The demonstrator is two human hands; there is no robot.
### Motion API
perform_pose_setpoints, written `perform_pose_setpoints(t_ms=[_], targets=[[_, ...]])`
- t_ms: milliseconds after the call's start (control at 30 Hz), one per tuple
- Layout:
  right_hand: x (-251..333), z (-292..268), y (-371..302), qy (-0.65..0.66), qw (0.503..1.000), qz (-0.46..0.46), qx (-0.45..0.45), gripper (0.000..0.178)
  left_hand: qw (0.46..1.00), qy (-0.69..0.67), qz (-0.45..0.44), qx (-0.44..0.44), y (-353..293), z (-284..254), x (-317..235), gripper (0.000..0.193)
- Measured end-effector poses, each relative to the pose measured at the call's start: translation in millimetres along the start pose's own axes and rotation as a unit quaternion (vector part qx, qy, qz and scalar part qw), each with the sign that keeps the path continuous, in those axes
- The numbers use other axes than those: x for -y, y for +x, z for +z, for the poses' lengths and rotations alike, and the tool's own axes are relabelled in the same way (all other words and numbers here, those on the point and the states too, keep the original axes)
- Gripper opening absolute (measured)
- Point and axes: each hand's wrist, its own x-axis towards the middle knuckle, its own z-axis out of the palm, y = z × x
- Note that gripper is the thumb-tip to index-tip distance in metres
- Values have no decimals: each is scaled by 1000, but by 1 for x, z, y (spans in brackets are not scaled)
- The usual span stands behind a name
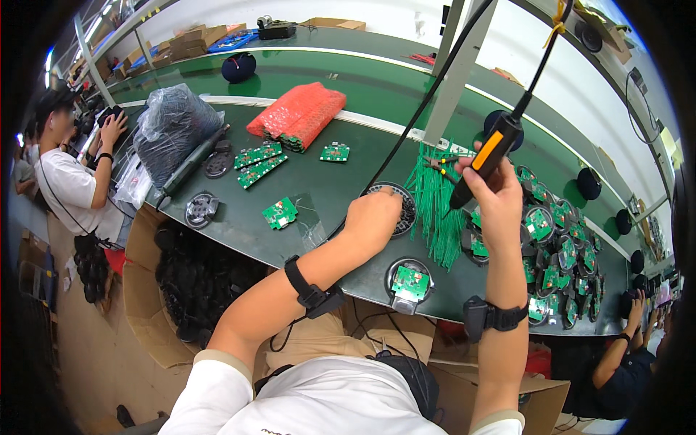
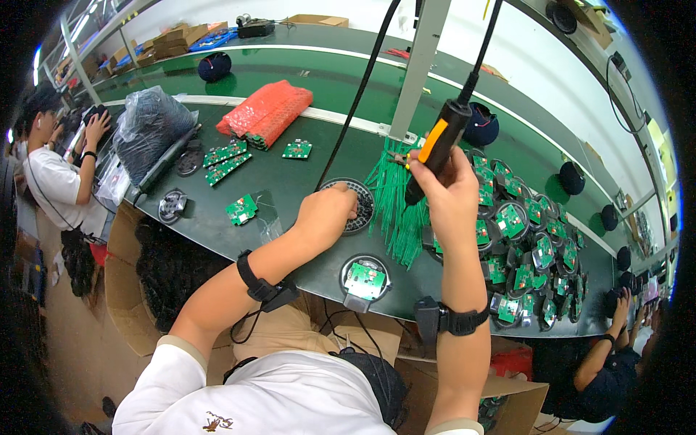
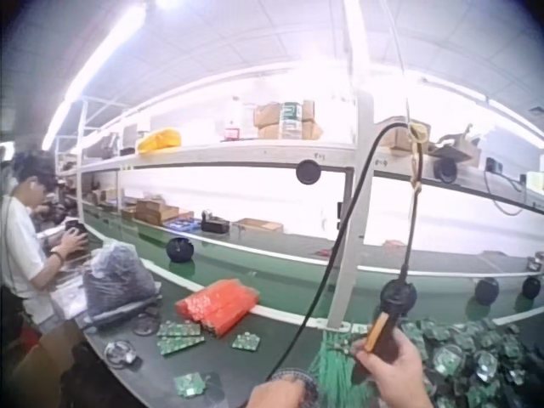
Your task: Assembling and securing green circuit boards into black plastic housings using an electric tool.
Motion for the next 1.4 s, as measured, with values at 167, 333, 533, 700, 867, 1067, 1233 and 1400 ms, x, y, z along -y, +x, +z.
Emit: perform_pose_setpoints(t_ms=[167, 333, 533, 700, 867, 1067, 1233, 1400], targets=[[25, 3, -29, 63, 996, 28, 65, 48, 996, -42, 6, -75, -1, 4, 1, 10], [38, 8, -62, 173, 980, 52, 78, 47, 974, -203, 58, -80, -22, -16, -1, 7], [44, 15, -80, 233, 969, 17, 87, 41, 931, -359, -63, 10, -76, -39, -12, 12], [39, 38, -85, 221, 975, -20, 9, 28, 904, -416, -89, 38, -93, -31, -27, 14], [34, 56, -80, 256, 965, -50, 5, 24, 916, -399, -35, 6, -95, -23, -34, 22], [36, 63, -83, 263, 964, -47, 0, 25, 932, -361, -18, 10, -95, -23, -30, 19], [38, 65, -83, 248, 968, -46, 7, 26, 928, -372, 0, -6, -94, -22, -32, 19], [44, 65, -86, 164, 985, -45, 10, 23, 926, -376, -5, -17, -93, -20, -35, 19]])
